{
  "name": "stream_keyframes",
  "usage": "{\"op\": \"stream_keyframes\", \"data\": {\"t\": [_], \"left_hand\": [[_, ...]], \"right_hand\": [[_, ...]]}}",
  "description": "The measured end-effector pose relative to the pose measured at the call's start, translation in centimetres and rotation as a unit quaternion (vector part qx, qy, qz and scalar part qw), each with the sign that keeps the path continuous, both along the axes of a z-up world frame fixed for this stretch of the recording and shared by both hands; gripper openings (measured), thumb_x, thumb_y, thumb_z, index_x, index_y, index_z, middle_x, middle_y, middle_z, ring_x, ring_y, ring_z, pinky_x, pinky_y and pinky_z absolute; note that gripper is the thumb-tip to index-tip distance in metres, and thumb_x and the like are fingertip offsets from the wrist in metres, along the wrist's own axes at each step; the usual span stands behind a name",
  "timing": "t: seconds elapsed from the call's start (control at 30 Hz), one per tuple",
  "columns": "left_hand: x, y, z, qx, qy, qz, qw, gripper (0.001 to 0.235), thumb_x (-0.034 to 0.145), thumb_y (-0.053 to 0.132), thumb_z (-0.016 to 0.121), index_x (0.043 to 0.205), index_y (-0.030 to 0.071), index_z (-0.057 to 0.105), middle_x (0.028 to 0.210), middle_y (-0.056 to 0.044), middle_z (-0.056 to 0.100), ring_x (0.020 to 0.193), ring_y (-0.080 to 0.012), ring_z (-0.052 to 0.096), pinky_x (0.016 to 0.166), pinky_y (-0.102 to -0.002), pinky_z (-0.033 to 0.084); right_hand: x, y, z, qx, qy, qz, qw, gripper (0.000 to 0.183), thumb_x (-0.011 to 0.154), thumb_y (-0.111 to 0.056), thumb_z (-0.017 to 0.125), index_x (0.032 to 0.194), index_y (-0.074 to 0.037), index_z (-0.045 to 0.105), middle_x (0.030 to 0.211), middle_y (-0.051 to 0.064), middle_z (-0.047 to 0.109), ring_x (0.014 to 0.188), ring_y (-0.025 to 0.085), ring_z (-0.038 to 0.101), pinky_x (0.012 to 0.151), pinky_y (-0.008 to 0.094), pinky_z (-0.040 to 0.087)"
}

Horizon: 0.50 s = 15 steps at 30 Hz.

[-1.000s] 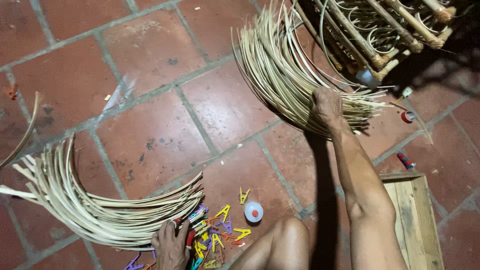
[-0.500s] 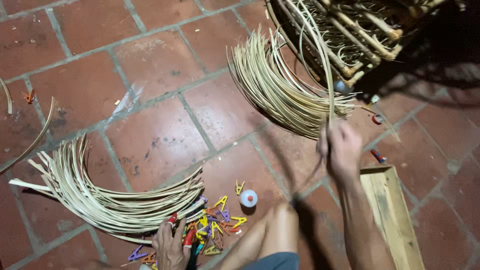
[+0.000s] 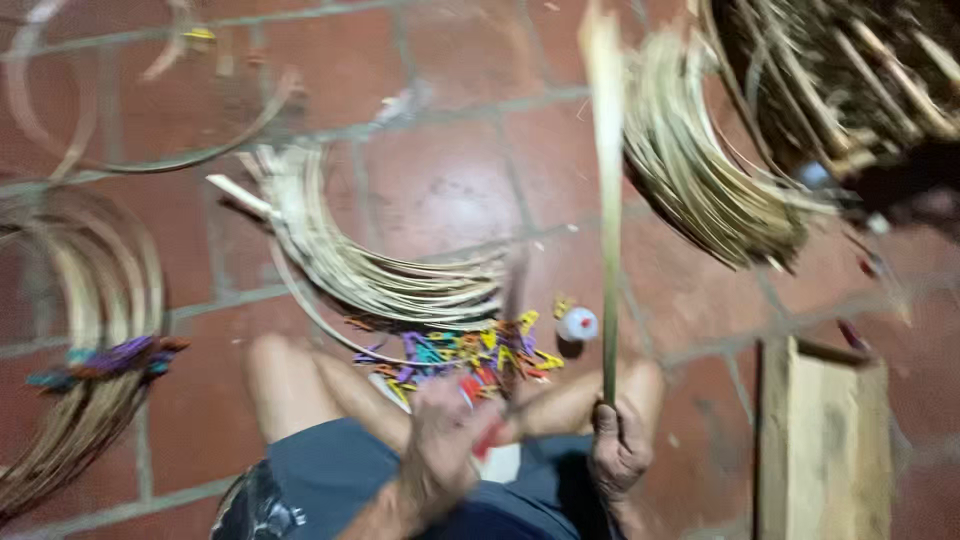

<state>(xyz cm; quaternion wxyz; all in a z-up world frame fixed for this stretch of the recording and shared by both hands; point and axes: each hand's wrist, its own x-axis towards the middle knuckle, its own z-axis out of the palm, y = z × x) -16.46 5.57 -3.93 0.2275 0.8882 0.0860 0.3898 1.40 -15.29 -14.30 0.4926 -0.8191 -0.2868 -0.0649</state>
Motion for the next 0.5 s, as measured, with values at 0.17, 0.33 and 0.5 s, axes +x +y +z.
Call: {"op": "stream_keyframes", "data": {"t": [0.17, 0.33, 0.5], "left_hand": [[-5.7, -1.7, 3.7, 0.136, -0.132, -0.078, 0.979, 0.041, 0.097, 0.011, 0.080, 0.133, 0.011, 0.062, 0.130, -0.010, 0.067, 0.124, -0.0300, 0.061, 0.105, -0.047, 0.056], [-8.5, -0.6, -0.7, -0.152, 0.113, 0.024, 0.982, 0.049, 0.081, 0.001, 0.066, 0.130, 0.000, 0.063, 0.111, -0.019, 0.070, 0.104, -0.0358, 0.065, 0.090, -0.049, 0.056], [-7.7, 1.1, -7.7, -0.520, 0.276, -0.187, 0.786, 0.027, 0.100, 0.006, 0.055, 0.120, 0.001, 0.071, 0.099, -0.016, 0.078, 0.086, -0.0198, 0.070, 0.076, -0.036, 0.054]], "right_hand": [[-1.0, 8.7, 6.7, 0.108, -0.209, 0.455, 0.859, 0.030, 0.085, -0.016, 0.073, 0.110, -0.003, 0.064, 0.094, 0.016, 0.071, 0.081, 0.030, 0.070, 0.069, 0.040, 0.054], [-3.4, 13.1, 5.8, -0.327, -0.128, 0.666, 0.659, 0.022, 0.077, -0.022, 0.071, 0.078, -0.001, 0.062, 0.072, 0.021, 0.063, 0.065, 0.037, 0.063, 0.057, 0.049, 0.047], [-1.9, 12.7, 5.7, -0.313, -0.117, 0.685, 0.647, 0.012, 0.070, -0.017, 0.071, 0.075, -0.007, 0.070, 0.071, 0.018, 0.066, 0.061, 0.039, 0.064, 0.048, 0.051, 0.045]]}}
